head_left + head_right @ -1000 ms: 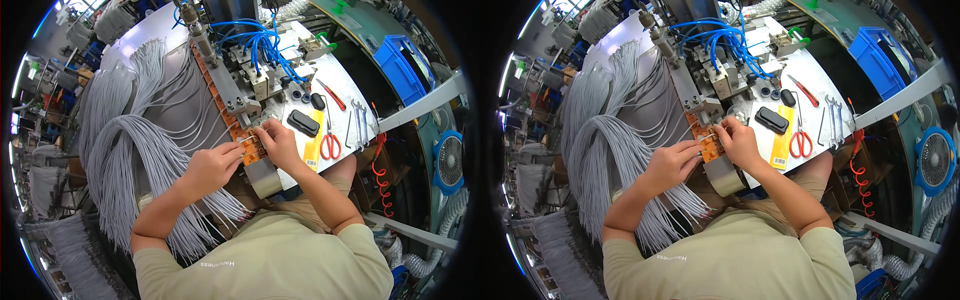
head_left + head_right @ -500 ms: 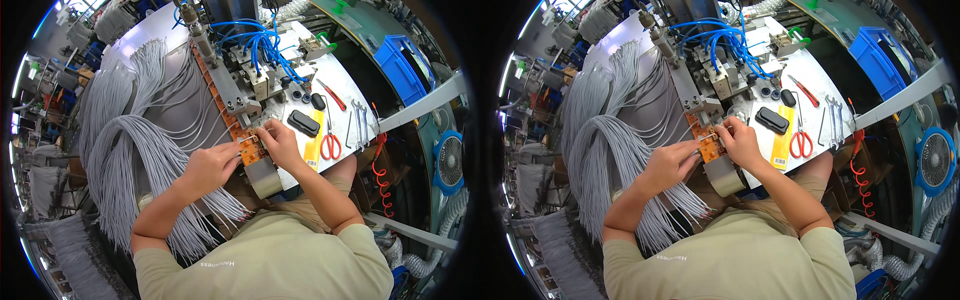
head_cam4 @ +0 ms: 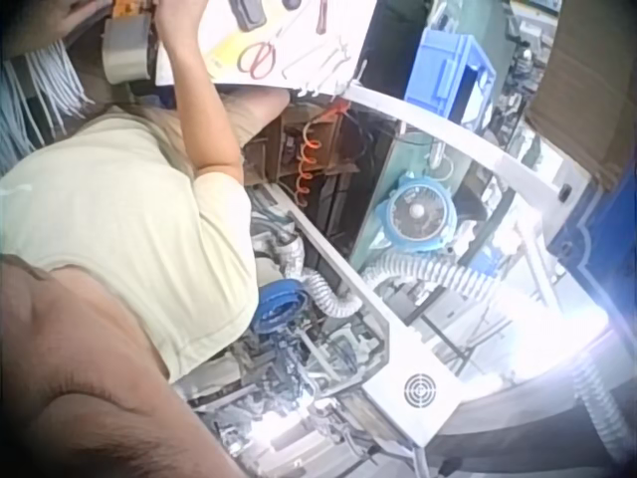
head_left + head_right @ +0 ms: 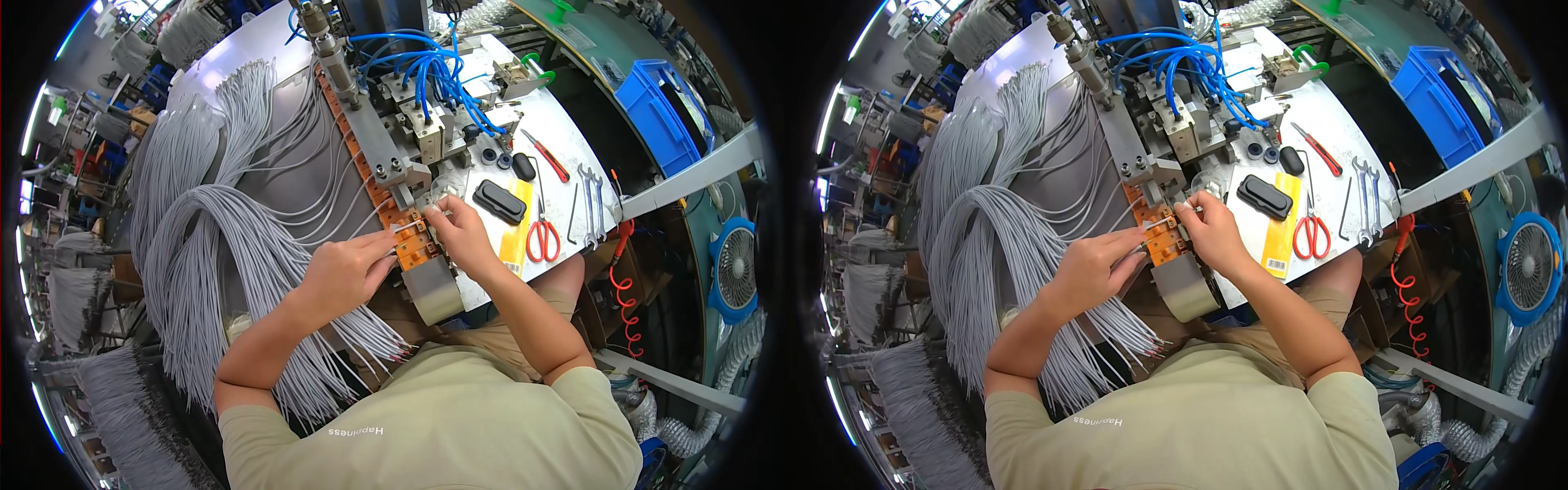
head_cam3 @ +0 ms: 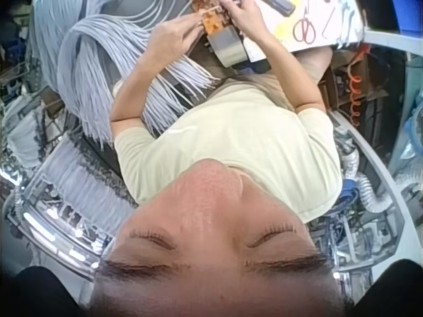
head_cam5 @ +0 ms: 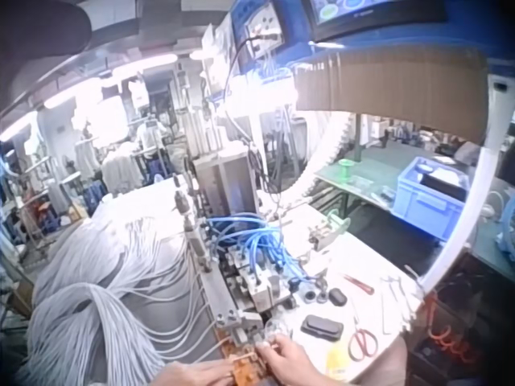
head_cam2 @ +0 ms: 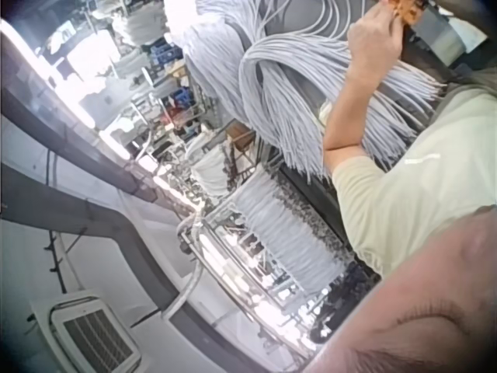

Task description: The person takes cables from a bundle one by one, wraps tape around each wire end by hand, and positions them into a machine fixture.

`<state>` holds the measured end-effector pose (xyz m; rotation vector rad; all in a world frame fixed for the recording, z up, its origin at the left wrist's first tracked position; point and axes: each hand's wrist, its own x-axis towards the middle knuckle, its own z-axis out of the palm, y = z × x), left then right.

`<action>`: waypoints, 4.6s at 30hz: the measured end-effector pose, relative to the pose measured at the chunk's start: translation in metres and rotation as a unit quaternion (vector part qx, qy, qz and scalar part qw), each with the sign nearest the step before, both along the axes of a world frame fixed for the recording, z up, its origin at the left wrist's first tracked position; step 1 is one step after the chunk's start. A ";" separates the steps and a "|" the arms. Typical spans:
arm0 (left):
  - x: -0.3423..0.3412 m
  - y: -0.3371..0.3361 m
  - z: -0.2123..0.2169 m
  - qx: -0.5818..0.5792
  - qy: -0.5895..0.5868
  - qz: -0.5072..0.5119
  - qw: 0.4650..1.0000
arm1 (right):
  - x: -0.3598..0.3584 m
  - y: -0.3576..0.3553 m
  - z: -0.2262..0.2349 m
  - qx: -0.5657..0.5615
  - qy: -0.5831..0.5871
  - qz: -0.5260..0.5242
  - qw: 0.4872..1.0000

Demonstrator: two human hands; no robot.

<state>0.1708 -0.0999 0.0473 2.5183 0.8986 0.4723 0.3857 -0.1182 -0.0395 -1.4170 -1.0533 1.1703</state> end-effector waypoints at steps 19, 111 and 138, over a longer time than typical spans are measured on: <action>0.002 0.008 0.003 -0.358 -0.163 0.076 0.916 | -0.024 -0.048 0.044 0.295 -0.202 0.021 0.934; 0.001 0.005 -0.002 -0.202 -0.122 0.038 0.971 | -0.026 -0.040 0.042 0.257 -0.222 0.035 0.940; -0.001 0.009 0.005 -0.346 -0.150 0.023 0.926 | -0.008 -0.030 0.043 0.356 -0.267 0.095 0.891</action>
